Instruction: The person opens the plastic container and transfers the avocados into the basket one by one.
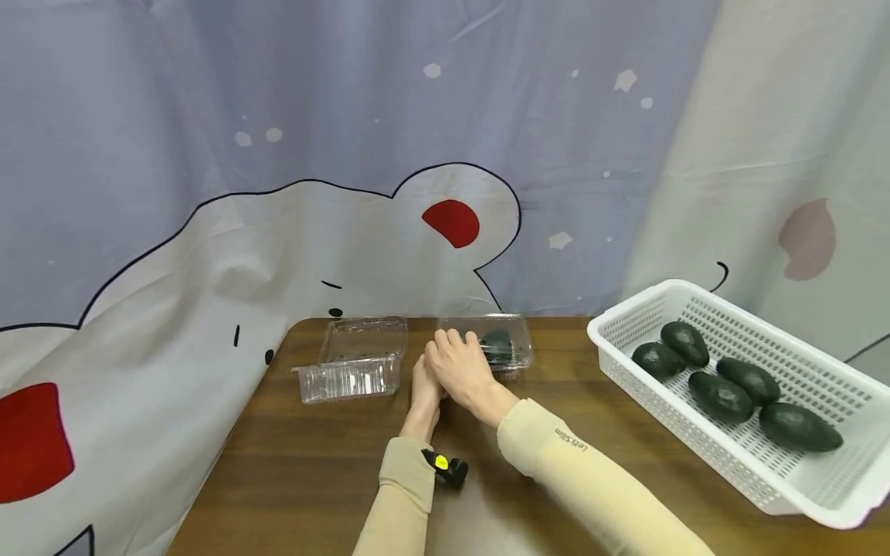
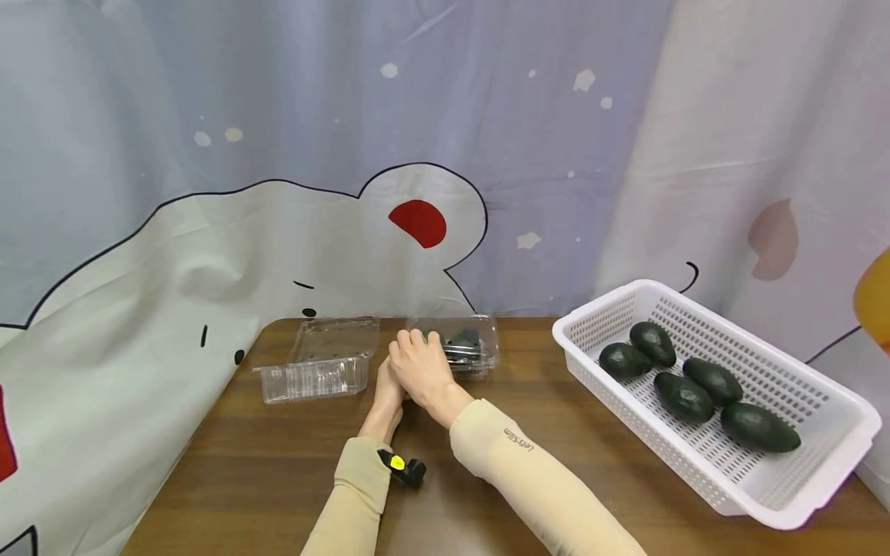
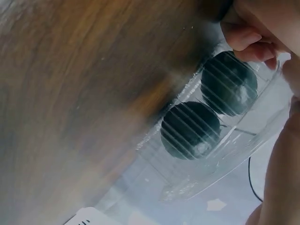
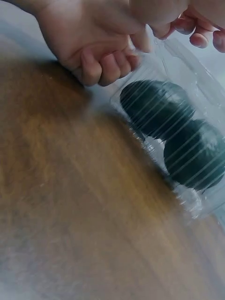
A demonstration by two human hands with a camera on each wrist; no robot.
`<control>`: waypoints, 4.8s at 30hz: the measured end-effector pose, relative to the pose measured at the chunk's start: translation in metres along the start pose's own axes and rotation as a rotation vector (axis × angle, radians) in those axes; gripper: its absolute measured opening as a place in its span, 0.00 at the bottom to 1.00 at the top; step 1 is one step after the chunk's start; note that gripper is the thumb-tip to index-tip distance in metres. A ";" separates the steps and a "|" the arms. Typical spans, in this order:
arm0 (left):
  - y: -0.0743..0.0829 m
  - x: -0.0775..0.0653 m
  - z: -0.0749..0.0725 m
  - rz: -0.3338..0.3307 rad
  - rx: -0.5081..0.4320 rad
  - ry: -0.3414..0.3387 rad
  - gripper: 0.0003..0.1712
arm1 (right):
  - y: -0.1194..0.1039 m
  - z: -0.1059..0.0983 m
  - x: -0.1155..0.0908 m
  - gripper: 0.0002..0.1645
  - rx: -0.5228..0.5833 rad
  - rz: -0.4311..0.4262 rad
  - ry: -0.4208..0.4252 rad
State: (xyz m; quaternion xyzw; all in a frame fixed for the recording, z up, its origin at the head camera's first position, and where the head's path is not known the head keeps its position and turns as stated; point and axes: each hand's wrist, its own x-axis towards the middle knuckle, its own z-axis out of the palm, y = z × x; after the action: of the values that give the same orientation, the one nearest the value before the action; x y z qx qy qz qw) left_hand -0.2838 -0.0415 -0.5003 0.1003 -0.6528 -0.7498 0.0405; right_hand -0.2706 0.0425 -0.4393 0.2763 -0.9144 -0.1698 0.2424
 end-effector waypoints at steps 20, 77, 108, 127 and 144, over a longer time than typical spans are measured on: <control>0.001 0.003 -0.001 -0.009 0.115 -0.069 0.20 | 0.080 0.031 -0.066 0.09 -0.021 -0.161 0.146; 0.010 0.045 0.005 0.003 0.236 -0.062 0.25 | 0.172 0.009 0.033 0.21 0.356 0.256 0.041; 0.009 0.041 0.009 0.039 0.274 -0.084 0.21 | 0.097 0.026 0.023 0.24 0.713 -0.029 -0.400; 0.004 0.038 0.001 0.023 0.228 -0.121 0.23 | 0.095 0.032 0.015 0.45 0.679 -0.087 -0.562; 0.003 0.039 0.002 0.031 0.191 -0.124 0.22 | 0.093 0.047 0.008 0.39 0.783 -0.061 -0.413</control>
State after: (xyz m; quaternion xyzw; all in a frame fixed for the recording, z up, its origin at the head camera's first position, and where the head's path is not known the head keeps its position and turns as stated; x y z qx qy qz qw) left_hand -0.3219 -0.0477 -0.5010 0.0471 -0.7241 -0.6881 0.0017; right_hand -0.3410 0.1197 -0.4341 0.3342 -0.9304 0.1309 -0.0736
